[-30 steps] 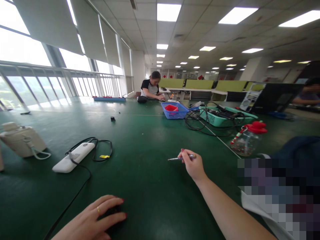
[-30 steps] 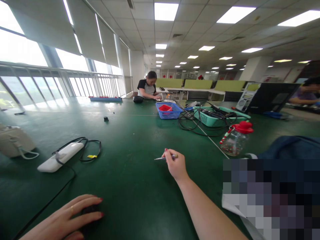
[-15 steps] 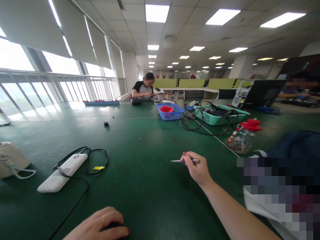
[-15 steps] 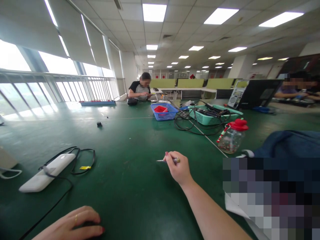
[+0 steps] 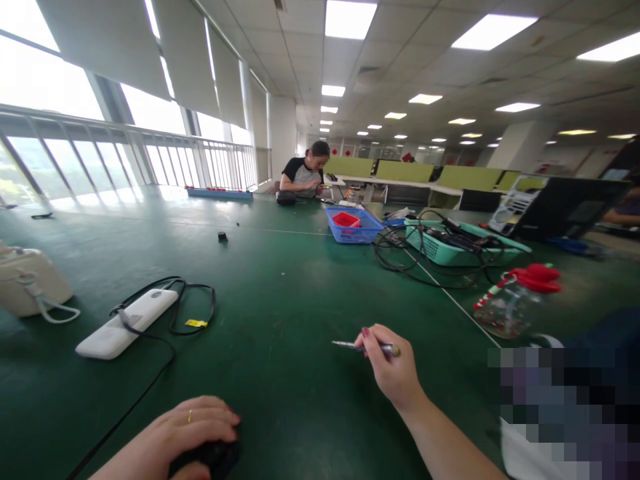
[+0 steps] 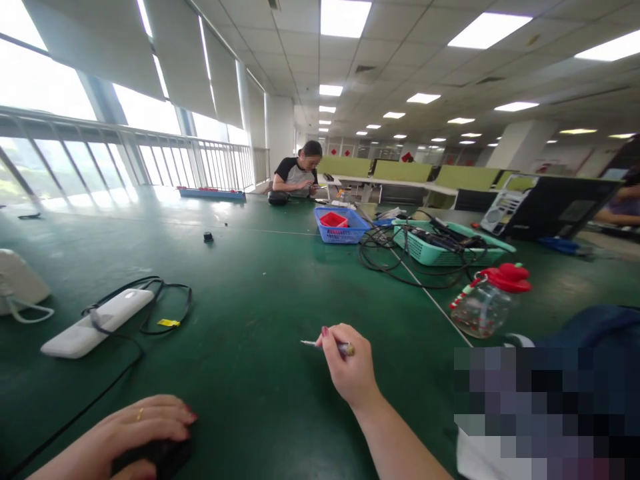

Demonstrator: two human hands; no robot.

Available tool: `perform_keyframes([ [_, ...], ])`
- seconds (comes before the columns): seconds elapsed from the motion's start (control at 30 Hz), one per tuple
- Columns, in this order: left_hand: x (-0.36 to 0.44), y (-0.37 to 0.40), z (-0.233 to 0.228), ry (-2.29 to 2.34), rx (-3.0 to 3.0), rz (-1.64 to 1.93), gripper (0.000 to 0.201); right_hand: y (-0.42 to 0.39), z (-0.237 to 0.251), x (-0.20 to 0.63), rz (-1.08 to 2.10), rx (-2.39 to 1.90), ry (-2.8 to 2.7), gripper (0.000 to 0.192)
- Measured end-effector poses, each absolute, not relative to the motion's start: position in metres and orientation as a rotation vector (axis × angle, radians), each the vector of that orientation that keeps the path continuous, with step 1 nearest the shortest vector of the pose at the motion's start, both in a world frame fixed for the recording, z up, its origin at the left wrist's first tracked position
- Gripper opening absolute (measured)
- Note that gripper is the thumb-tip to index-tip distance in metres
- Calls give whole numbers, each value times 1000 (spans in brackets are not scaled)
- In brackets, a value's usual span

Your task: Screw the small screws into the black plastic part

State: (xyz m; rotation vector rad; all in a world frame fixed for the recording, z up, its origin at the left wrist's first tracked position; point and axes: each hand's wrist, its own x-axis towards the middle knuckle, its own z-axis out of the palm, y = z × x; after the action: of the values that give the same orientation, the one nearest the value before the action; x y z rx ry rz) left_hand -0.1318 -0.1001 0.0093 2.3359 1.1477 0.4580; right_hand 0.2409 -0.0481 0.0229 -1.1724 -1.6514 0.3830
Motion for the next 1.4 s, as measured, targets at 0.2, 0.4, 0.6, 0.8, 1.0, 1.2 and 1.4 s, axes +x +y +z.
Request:
perform_keyframes([
  [0.2,-123,-100,22,1339,2367,461,36,-57,25,221,489,-1146,-1677,36],
  [0.4,-80,-92,40,1524,2438,684,29,-70,32,205,575,-1149,-1843,28],
  [0.6,-11,-83,66,1414,2561,606,28,-73,29,205,371,-1175,-1928,29],
  [0.8,35,-91,61,996,2709,604,42,-64,26,218,288,-1211,-1815,43],
  [1.0,30,-52,39,1138,2692,563,35,-59,31,226,368,-1161,-1746,31],
  [1.2,12,-12,15,1297,2314,643,31,-67,39,212,314,-1159,-1947,15],
  [1.4,6,-2,4,1233,2274,701,42,-71,36,203,175,-1036,-2069,25],
])
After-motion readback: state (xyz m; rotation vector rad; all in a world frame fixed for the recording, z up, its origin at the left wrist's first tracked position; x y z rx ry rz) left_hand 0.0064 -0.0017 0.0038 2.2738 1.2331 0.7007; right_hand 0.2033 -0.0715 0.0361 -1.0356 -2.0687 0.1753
